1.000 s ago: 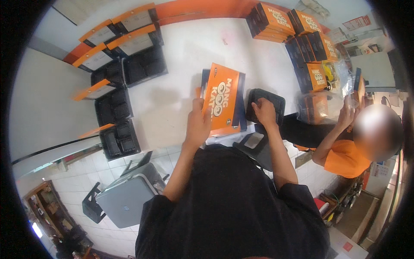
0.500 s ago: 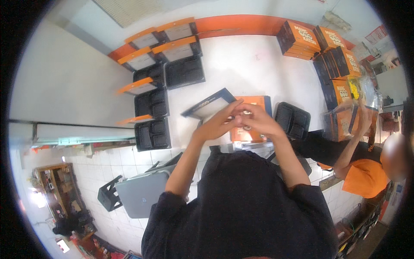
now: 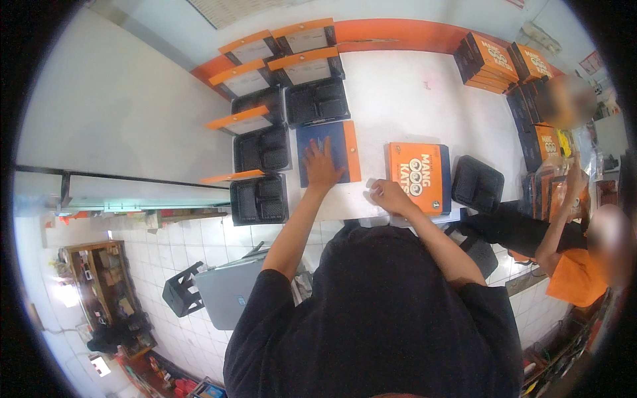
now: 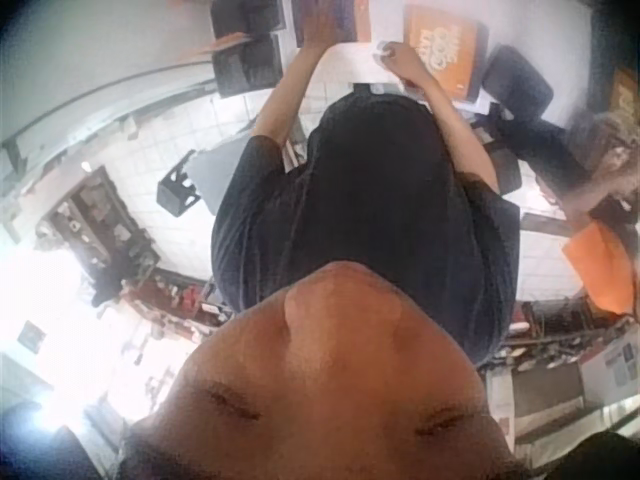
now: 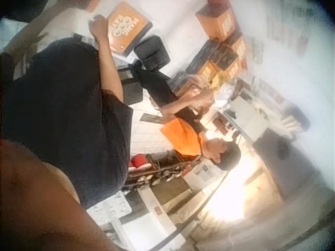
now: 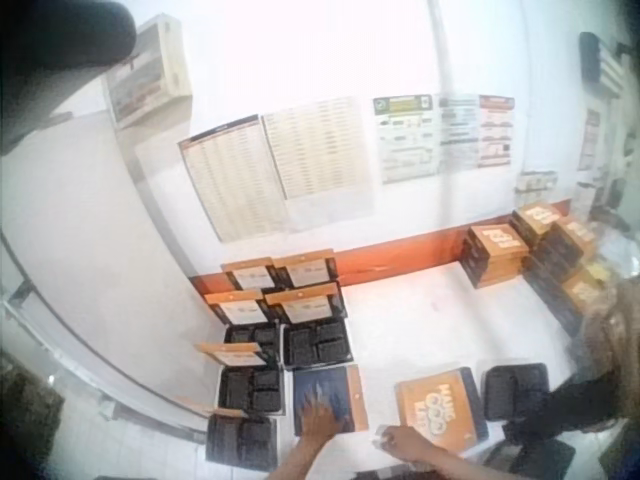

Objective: The person assembles orange and blue branded food boxes by inserting black plastic trays into the cardboard shells. They repeatedly pick up trays, place them into the boxes, and stack the completed units on a white counter in a commercial kitchen environment.

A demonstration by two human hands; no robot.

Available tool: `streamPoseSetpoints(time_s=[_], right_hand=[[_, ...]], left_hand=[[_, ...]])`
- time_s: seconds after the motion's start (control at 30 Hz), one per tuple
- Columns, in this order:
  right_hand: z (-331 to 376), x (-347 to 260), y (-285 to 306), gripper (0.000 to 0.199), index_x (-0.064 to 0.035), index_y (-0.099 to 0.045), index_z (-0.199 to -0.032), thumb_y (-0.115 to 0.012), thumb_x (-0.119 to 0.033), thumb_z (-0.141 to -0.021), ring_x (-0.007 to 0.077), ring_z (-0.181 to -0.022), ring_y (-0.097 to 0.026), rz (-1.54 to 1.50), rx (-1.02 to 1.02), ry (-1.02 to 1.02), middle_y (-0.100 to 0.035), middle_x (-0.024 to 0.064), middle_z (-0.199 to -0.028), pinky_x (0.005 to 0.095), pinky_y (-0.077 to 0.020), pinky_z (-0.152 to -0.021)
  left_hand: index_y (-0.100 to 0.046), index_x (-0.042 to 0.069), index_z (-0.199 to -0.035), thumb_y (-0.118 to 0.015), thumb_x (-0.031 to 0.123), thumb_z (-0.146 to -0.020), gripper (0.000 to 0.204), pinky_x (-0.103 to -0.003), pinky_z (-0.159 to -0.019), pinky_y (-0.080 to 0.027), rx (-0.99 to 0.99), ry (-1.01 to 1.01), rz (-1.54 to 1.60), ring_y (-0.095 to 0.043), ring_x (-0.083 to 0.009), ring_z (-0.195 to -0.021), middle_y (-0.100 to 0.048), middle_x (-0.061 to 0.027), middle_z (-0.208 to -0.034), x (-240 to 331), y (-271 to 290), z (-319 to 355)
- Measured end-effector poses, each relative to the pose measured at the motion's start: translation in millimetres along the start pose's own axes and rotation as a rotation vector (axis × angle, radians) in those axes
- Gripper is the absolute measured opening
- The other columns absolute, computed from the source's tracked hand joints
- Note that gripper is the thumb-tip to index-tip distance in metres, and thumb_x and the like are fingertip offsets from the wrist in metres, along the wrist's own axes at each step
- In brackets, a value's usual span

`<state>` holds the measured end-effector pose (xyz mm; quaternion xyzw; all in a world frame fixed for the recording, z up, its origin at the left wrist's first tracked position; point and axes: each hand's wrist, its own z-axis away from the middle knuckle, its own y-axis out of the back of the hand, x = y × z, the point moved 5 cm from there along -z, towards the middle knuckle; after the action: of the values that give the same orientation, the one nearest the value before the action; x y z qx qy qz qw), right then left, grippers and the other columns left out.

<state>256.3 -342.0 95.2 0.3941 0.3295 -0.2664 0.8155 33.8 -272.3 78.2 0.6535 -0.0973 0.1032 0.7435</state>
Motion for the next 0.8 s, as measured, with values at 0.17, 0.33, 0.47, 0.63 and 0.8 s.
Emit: streamPoseSetpoints(time_s=[0.17,0.33,0.47,0.63,0.8], right_hand=[[-30.5,20.5,-38.7,0.043,0.0012,-0.066,-0.116,-0.07,-0.033,-0.09,0.0336,-0.105,-0.068,0.029,0.115,0.116,-0.069,0.0218,-0.113,0.0441,-0.0531,-0.093],[-62.5,30.2,-61.8,0.068,-0.0008,-0.054,-0.139,-0.073,-0.044,-0.09,0.0344,-0.113,-0.065,-0.116,0.198,0.025,-0.063,0.023,-0.131,0.0421,-0.0523,-0.099],[-73.2,58.9,-74.4,0.09,0.006,-0.037,-0.15,-0.069,-0.054,-0.09,0.0437,-0.127,-0.056,-0.121,0.342,-0.144,-0.055,0.0287,-0.138,0.0476,-0.0449,-0.108],[-15.3,-9.0,-27.9,0.081,0.0038,-0.045,-0.143,-0.073,-0.049,-0.088,0.036,-0.106,-0.066,-0.417,0.424,-0.181,-0.064,0.0251,-0.12,0.0458,-0.0518,-0.094],[1.6,-36.1,8.0,0.057,0.0027,-0.063,-0.122,-0.076,-0.041,-0.087,0.0318,-0.1,-0.065,-0.327,0.546,-0.031,-0.067,0.0205,-0.109,0.0421,-0.0524,-0.091]], left_hand=[[-0.004,0.017,-0.165,-0.064,0.062,-0.088,0.107,-0.072,-0.113,-0.026,-0.142,0.083,-0.155,-0.019,-0.0658,-0.144,-0.016,-0.0381,-0.161,10.7,-29.2,-11.6],[-0.005,0.012,-0.165,-0.055,0.04,-0.098,0.088,-0.076,-0.104,-0.036,-0.125,-0.055,-0.31,-0.044,-0.0643,-0.131,-0.033,-0.0416,-0.152,7.0,-75.3,-32.4],[-0.024,-0.008,-0.155,-0.061,0.013,-0.088,0.079,-0.048,-0.071,-0.059,-0.064,-0.281,-0.052,-0.072,-0.0402,-0.085,-0.068,-0.0268,-0.116,28.2,-26.9,-12.6],[-0.043,0.004,-0.151,-0.05,-0.002,-0.09,0.061,-0.046,-0.092,-0.053,-0.088,-0.274,0.44,-0.067,-0.0443,-0.106,-0.066,-0.0274,-0.125,61.6,105.0,49.6],[-0.055,0.002,-0.142,-0.048,-0.011,-0.086,0.058,-0.043,-0.099,-0.05,0.061,-0.305,0.613,-0.065,-0.0399,-0.115,-0.064,-0.0254,-0.13,34.2,165.6,79.3]])
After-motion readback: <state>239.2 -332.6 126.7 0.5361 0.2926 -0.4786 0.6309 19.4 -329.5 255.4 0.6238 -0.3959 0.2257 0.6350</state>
